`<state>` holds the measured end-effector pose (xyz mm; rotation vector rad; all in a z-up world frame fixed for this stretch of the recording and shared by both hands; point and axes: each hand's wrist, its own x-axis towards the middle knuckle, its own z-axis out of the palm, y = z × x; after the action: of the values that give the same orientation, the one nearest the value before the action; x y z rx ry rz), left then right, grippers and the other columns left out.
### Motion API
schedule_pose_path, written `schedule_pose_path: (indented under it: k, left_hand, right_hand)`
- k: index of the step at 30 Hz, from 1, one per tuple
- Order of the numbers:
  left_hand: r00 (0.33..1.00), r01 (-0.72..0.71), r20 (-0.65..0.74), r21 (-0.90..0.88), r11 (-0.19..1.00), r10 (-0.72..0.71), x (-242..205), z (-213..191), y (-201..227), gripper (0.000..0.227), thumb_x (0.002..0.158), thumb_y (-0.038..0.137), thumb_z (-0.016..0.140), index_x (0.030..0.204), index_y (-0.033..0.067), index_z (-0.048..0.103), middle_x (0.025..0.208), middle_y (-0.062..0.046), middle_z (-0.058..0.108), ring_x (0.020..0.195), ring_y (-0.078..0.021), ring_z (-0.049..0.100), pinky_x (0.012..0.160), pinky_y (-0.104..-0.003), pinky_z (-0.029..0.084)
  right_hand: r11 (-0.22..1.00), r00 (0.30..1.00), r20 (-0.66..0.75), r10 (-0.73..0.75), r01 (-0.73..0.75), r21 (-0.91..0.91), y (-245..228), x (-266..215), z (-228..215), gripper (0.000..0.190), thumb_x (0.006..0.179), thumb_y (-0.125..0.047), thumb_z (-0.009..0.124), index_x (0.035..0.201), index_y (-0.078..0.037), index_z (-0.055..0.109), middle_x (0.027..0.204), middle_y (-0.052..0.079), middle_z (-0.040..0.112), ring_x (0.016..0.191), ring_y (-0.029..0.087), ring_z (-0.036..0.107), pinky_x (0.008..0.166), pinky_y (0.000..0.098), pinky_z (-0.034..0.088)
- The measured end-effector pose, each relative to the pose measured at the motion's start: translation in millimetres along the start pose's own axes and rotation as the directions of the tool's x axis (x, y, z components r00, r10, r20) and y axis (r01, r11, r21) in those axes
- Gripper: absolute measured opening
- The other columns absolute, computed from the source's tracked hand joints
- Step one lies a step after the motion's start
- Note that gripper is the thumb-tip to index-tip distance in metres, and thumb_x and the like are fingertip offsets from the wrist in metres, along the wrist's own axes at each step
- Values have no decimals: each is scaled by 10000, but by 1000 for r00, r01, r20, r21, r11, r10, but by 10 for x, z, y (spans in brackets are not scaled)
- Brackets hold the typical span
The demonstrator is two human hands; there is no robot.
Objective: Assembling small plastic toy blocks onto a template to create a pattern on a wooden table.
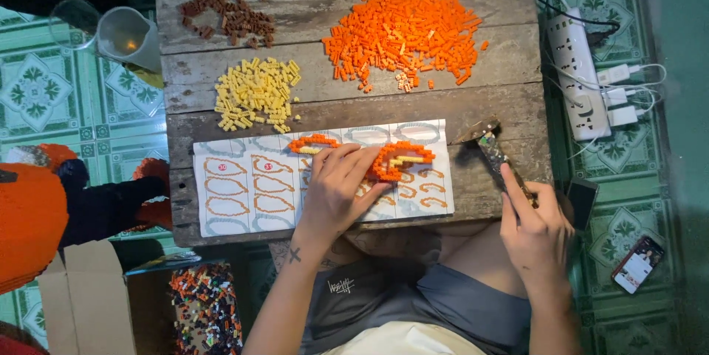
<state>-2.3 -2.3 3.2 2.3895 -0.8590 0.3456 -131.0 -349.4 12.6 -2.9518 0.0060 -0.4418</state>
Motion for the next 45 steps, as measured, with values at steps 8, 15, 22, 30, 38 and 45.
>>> schedule_pose_path:
  k: [8,15,22,30,38,45]
  left_hand:
    - [999,-3,35,49,999,2,39,-37,41,697,907,316,1002,1482,31,729,1390,-121,826,1347,-322,729,1200,-545,430]
    - [965,130,219,61,990,-141,313,-282,296,818,918,435,943,1543,-4,650,1379,-140,789,1346,-323,687,1260,-570,424]
    - [959,82,256,155,985,-120,486,-349,280,697,843,221,976,1457,27,710,1323,-102,772,1260,-301,689,1174,-527,457]
    - [996,43,66,233,972,-60,1504,-787,-271,587,959,92,922,1493,249,736,1096,64,777,967,-177,701,939,-388,419]
    - [954,194,147,355,914,-259,2472,-142,-1835,686,959,366,914,1510,31,682,1406,-131,749,1311,-378,686,1176,-715,398]
    - [872,279,306,330,902,-382,2524,-125,-1825,880,996,332,877,1705,22,457,1551,-229,660,1398,-432,630,1237,-694,368]
  right_hand:
    - [984,996,-1,94,-93,-149,-58,92,45,631,1076,-27,848,1670,-224,763,1194,153,586,1004,409,653,867,542,582]
    - [989,986,90,139,-134,-56,-22,197,0,634,1067,-60,799,1679,-204,717,1217,179,444,790,447,570,592,582,492]
    - [986,991,72,112,-120,112,4,202,50,644,1053,-21,760,1681,-143,686,1228,188,453,913,355,492,858,481,512]
    - [984,992,27,123,-126,129,-41,231,47,612,1048,-8,740,1646,-132,710,1251,203,475,994,370,517,900,480,526]
    - [990,991,-31,133,-132,46,-35,231,80,549,1024,-42,777,1560,-162,792,1237,165,533,1002,331,565,941,454,581]
    - [987,988,14,154,-154,51,-38,256,50,559,1018,-59,775,1568,-158,780,1226,160,529,997,333,558,914,459,564]
